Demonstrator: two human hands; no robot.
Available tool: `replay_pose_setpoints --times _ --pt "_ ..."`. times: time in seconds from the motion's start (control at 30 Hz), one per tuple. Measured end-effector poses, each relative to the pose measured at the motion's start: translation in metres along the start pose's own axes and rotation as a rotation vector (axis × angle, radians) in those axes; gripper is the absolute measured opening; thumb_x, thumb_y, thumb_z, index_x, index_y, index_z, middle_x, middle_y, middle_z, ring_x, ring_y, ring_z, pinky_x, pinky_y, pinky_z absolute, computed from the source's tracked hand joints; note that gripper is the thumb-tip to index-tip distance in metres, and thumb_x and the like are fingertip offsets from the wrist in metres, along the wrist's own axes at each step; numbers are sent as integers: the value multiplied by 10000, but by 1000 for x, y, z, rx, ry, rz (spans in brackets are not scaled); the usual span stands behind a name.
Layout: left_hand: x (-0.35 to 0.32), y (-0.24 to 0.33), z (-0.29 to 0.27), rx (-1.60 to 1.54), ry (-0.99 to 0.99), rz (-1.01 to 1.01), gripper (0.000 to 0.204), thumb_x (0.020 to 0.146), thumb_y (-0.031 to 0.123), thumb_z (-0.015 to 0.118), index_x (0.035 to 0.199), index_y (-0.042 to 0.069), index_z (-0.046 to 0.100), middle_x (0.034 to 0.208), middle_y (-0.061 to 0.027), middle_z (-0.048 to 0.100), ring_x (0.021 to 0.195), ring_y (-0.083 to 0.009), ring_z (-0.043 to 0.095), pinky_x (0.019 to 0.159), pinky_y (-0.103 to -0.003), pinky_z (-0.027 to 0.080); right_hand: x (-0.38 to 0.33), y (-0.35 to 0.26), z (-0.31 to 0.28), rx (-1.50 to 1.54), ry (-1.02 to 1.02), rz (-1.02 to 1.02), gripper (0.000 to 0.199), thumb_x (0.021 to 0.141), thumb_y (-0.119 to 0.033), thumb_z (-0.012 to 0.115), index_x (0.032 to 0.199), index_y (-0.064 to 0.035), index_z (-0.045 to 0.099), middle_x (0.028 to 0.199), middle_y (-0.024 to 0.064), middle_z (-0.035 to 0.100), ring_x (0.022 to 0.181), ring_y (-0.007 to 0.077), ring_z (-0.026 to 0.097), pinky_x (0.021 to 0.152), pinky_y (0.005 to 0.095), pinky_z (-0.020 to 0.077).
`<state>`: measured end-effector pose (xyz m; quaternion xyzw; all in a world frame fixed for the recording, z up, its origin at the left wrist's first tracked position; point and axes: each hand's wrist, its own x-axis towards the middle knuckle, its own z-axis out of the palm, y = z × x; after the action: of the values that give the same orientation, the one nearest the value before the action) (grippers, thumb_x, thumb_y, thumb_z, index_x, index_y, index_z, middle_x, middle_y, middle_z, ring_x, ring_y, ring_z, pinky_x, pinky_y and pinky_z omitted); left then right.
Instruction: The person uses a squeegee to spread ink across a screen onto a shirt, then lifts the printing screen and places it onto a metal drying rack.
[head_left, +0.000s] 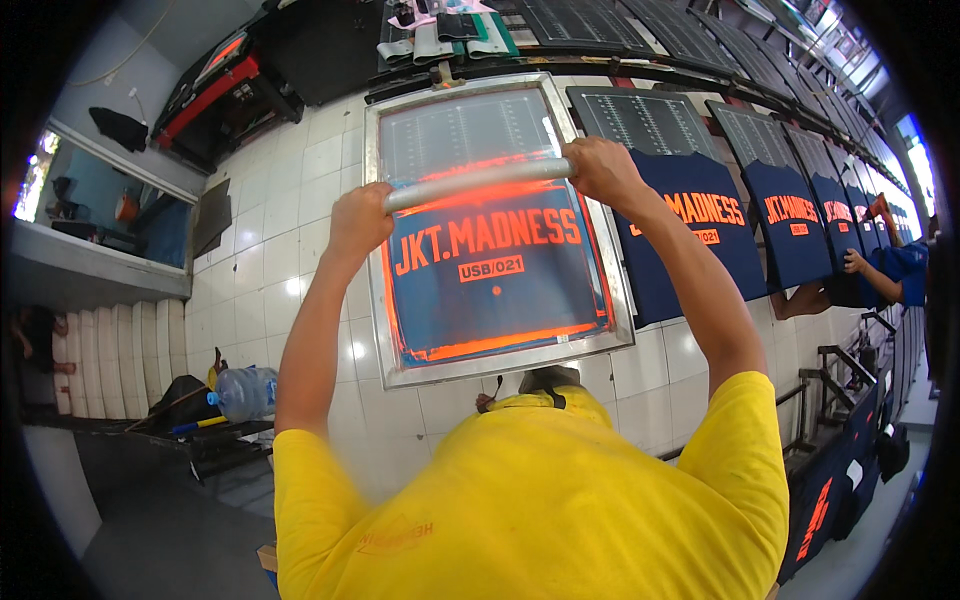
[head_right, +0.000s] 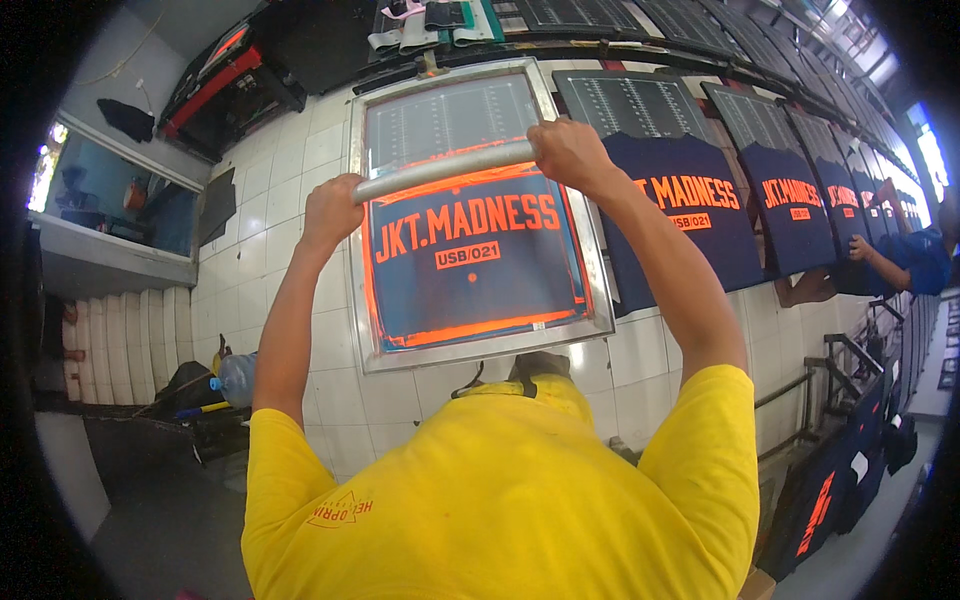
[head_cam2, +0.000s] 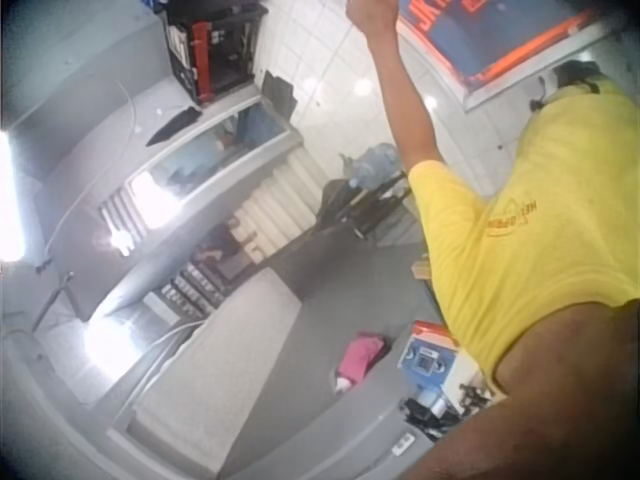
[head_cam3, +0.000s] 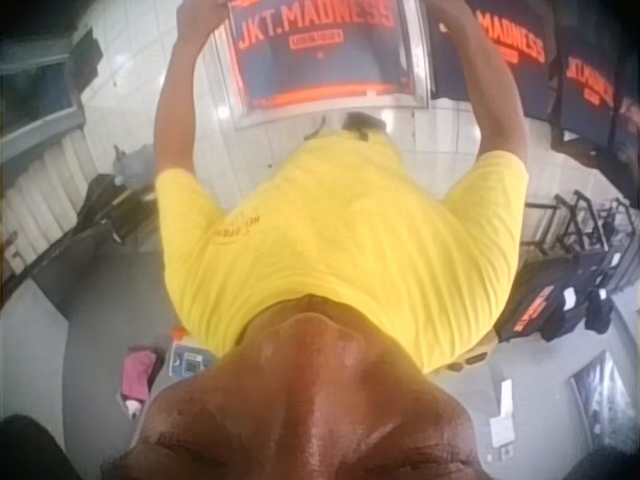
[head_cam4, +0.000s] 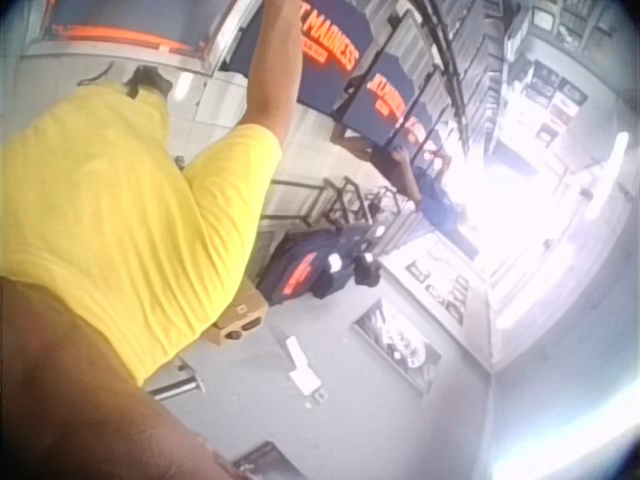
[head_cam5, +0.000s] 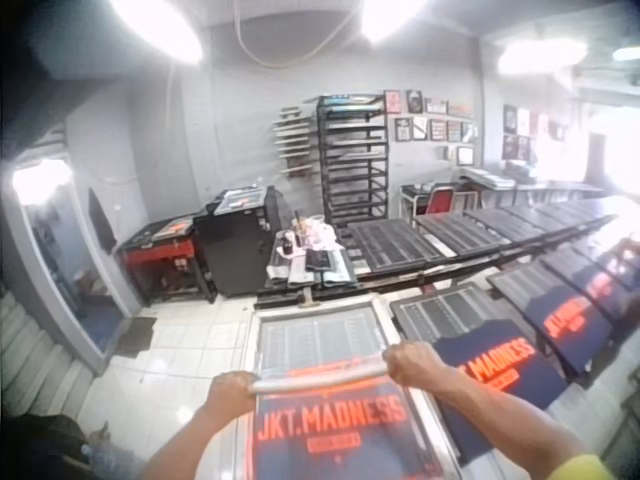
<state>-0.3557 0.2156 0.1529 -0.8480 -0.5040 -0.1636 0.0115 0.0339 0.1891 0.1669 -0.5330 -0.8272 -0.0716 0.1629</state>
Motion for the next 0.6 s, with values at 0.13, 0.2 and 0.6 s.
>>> replay_pose_setpoints --times 0.13,0.2,0.6 --pt "-33 16 -1 -31 30 17 297 696 18 660 982 85 703 920 -100 705 857 -305 678 721 -427 553 -37 -11 4 24 57 18 49 740 -52 640 777 -63 610 791 117 654 773 329 656 662 459 538" --pt "-64 23 2 -44 48 39 316 687 7 666 994 77 695 942 -95 704 863 -301 677 727 -425 555 -64 -27 5 52 81 6 58 734 -50 646 771 -72 607 780 107 642 764 317 655 651 453 538" --pt "-205 99 26 -135 -47 21 322 644 -89 611 933 46 654 1013 -83 701 956 -249 689 767 -348 573 -211 -98 3 126 -9 60 176 660 9 643 807 -56 568 891 78 638 813 269 629 678 380 538"
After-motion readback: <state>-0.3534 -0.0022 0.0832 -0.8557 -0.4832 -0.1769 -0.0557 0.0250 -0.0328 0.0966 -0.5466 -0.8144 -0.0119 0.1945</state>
